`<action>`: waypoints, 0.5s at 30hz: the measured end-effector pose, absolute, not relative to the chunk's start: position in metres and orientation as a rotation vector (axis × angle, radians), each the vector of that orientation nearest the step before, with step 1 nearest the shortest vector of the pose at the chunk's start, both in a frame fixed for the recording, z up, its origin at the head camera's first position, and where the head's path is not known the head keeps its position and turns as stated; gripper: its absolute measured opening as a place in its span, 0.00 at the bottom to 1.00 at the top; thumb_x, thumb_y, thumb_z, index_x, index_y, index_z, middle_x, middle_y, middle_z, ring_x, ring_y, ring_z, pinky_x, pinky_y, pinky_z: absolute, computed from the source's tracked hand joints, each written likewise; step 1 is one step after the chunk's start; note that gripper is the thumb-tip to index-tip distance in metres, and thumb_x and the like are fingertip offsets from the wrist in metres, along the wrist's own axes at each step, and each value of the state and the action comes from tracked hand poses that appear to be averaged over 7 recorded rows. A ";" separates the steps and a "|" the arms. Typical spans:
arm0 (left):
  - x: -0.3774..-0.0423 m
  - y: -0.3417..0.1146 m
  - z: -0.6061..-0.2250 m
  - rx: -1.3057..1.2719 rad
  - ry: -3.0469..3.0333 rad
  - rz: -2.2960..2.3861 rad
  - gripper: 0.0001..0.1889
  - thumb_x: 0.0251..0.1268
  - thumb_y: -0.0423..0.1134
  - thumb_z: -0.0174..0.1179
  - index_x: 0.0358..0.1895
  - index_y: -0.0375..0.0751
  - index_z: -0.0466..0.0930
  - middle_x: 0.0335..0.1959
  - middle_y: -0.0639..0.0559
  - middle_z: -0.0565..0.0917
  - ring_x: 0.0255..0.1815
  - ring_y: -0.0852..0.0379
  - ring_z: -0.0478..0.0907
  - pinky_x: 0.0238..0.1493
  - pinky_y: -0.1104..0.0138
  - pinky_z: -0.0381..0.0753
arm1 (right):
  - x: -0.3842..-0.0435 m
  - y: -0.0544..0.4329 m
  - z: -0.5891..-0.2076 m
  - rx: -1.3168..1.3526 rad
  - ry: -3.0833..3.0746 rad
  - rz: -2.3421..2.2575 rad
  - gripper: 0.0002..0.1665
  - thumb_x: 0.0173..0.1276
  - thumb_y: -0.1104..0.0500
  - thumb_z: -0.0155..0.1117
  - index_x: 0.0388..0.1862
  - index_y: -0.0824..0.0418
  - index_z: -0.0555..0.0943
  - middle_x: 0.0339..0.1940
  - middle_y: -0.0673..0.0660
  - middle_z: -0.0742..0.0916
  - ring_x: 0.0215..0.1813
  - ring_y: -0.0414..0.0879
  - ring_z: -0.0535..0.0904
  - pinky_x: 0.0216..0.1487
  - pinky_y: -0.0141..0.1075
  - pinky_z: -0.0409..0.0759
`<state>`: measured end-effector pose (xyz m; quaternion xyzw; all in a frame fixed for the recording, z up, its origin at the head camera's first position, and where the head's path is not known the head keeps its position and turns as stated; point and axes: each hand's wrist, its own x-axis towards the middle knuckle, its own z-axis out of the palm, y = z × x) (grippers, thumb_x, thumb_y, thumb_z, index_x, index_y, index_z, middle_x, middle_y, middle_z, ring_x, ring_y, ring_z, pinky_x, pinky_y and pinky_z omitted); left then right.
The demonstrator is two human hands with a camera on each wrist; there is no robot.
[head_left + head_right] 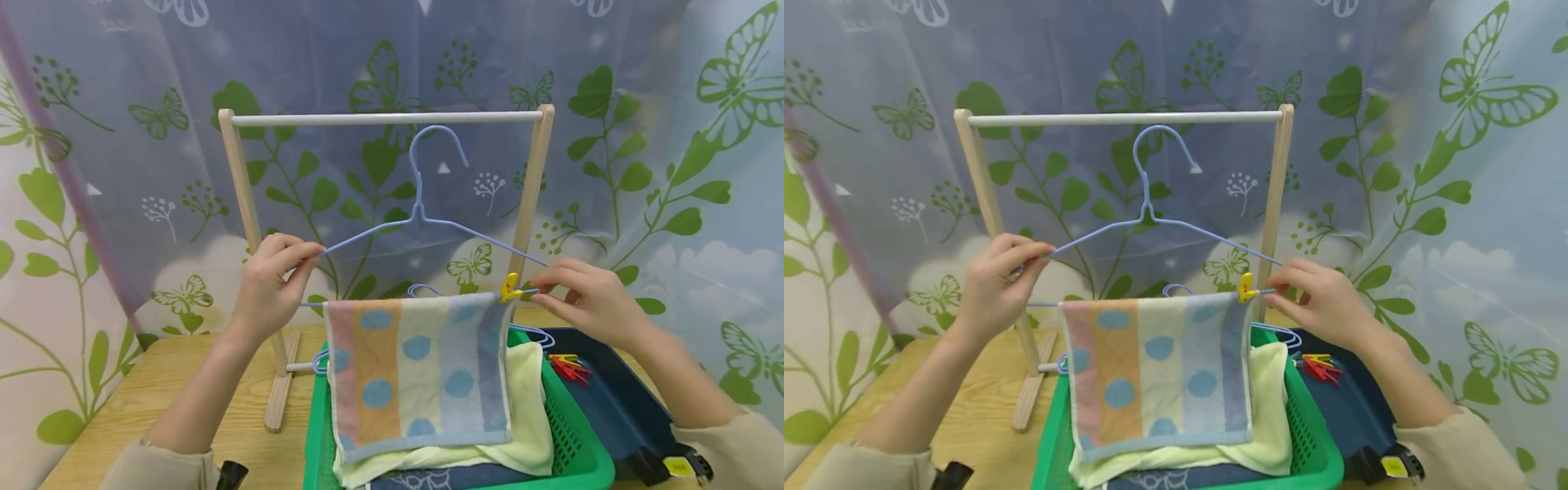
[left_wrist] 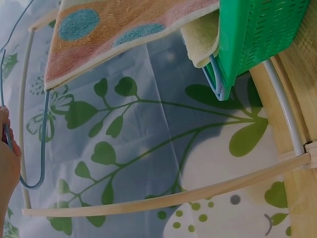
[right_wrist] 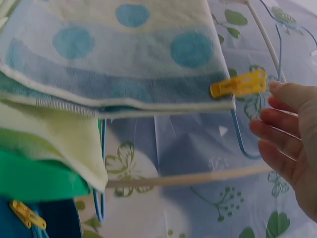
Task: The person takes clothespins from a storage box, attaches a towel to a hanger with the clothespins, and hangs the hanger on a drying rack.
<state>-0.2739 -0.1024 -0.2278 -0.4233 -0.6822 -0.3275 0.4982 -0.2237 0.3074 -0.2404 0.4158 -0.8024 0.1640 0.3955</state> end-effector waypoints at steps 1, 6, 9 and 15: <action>-0.274 -0.102 -0.227 -1.021 -1.649 -0.794 0.11 0.46 0.15 0.62 0.33 0.30 0.84 0.28 0.44 0.77 0.29 0.52 0.70 0.29 0.71 0.66 | -0.222 0.313 -0.241 1.044 -2.083 0.436 0.12 0.66 0.51 0.61 0.35 0.58 0.82 0.30 0.47 0.83 0.30 0.37 0.77 0.25 0.23 0.74; -0.274 -0.103 -0.227 -1.015 -1.646 -0.793 0.08 0.51 0.19 0.61 0.33 0.30 0.84 0.28 0.44 0.78 0.29 0.51 0.70 0.29 0.70 0.66 | -0.214 0.343 -0.246 0.885 -2.629 0.548 0.06 0.62 0.62 0.65 0.37 0.55 0.82 0.31 0.41 0.82 0.29 0.32 0.76 0.26 0.30 0.75; -0.274 -0.105 -0.228 -1.011 -1.654 -0.786 0.08 0.52 0.19 0.61 0.34 0.31 0.84 0.29 0.44 0.78 0.28 0.51 0.70 0.28 0.69 0.66 | -0.216 0.358 -0.252 0.771 -2.975 0.621 0.09 0.66 0.56 0.61 0.41 0.58 0.81 0.35 0.46 0.83 0.30 0.34 0.75 0.27 0.33 0.77; -0.273 -0.107 -0.228 -1.004 -1.676 -0.774 0.09 0.51 0.18 0.61 0.34 0.30 0.84 0.29 0.44 0.78 0.28 0.50 0.70 0.29 0.73 0.66 | -0.233 0.377 -0.275 0.611 -3.226 0.681 0.12 0.64 0.57 0.61 0.42 0.64 0.79 0.37 0.52 0.83 0.30 0.41 0.75 0.27 0.35 0.77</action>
